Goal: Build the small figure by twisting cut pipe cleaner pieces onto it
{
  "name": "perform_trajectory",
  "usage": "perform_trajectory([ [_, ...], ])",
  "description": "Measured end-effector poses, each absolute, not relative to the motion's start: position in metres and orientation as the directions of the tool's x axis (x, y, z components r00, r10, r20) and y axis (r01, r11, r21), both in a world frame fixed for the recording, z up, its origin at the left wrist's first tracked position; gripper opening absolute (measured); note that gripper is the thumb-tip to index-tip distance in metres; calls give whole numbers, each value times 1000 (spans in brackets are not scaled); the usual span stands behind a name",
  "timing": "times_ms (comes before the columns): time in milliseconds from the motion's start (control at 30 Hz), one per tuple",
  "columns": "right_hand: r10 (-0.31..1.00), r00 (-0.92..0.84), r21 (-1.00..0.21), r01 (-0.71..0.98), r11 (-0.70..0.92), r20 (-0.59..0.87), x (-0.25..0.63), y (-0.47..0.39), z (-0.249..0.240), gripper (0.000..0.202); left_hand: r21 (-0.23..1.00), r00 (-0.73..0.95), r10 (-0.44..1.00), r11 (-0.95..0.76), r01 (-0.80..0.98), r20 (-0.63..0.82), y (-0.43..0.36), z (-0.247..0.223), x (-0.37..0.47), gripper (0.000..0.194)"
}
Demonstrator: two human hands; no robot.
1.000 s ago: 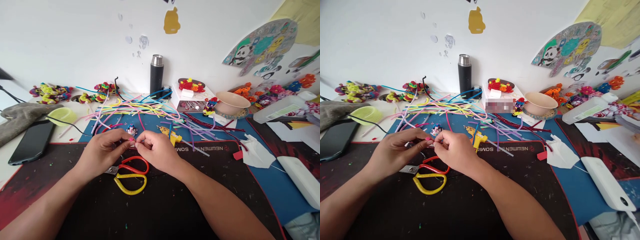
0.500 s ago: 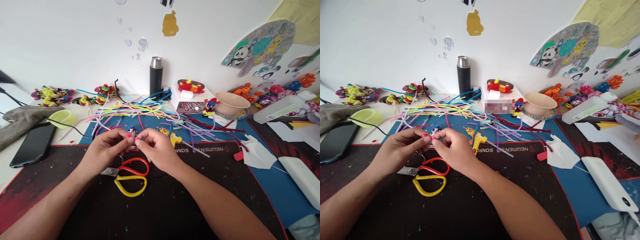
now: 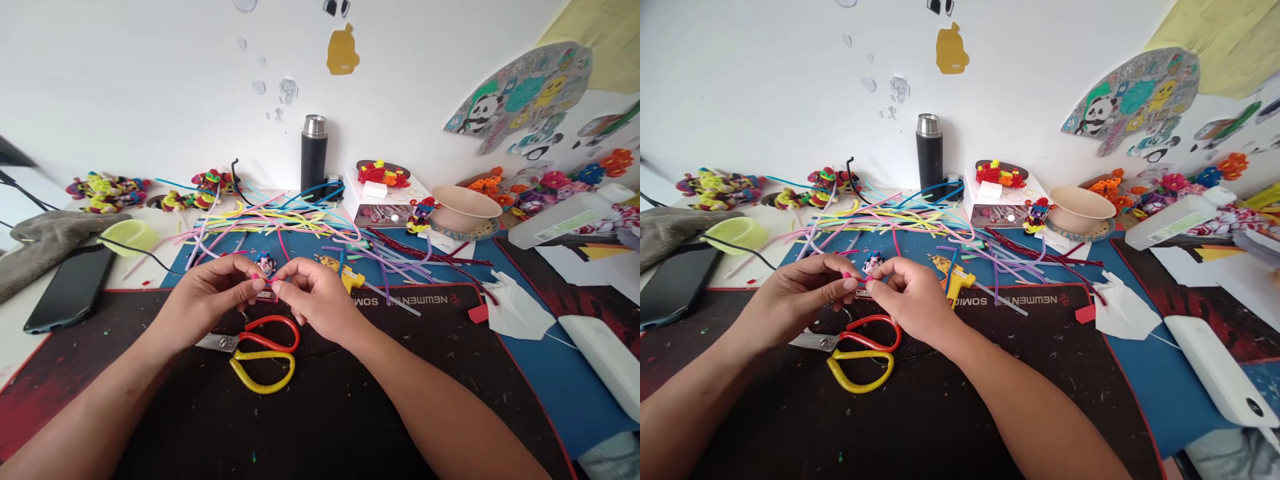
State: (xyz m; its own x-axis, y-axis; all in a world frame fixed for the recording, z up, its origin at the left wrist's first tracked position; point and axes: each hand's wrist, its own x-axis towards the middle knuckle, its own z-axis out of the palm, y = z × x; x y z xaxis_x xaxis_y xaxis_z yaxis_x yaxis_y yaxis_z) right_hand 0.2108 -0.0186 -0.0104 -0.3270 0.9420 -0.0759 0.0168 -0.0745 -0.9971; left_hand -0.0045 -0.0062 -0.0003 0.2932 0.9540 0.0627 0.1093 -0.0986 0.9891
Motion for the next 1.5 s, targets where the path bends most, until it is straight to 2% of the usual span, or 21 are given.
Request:
perform_trajectory([
  [233,934,-338,-993,7,-116,-111,211,-18,-9,10,975,283,959,-69,212,6,-6,7,-1,45],
  [400,939,-327,-995,17,-102,-102,211,-18,-10,10,958,236,971,-112,263,49,-8,6,2,51],
  [633,945,-322,-997,-31,-70,-56,210,-18,-14,16,939,232,964,-194,283,130,-11,2,0,45],
  [900,957,-287,-983,162,87,38,211,-22,-8,14,872,243,953,-270,409,181,-8,-1,-5,38],
  [1067,928,-365,-944,275,182,73,213,-22,-13,10,772,378,893,-414,483,242,-4,4,-10,24],
  [1167,934,-355,-956,259,140,40,213,-22,-15,10,765,379,895,-411,496,236,-4,5,-10,24],
  [1367,950,-314,-987,149,50,1,211,-21,-15,18,848,243,950,-290,444,198,-7,2,-5,30],
  [1500,949,-314,-993,116,29,-9,210,-22,-16,20,866,240,952,-278,415,190,-9,5,0,32],
])
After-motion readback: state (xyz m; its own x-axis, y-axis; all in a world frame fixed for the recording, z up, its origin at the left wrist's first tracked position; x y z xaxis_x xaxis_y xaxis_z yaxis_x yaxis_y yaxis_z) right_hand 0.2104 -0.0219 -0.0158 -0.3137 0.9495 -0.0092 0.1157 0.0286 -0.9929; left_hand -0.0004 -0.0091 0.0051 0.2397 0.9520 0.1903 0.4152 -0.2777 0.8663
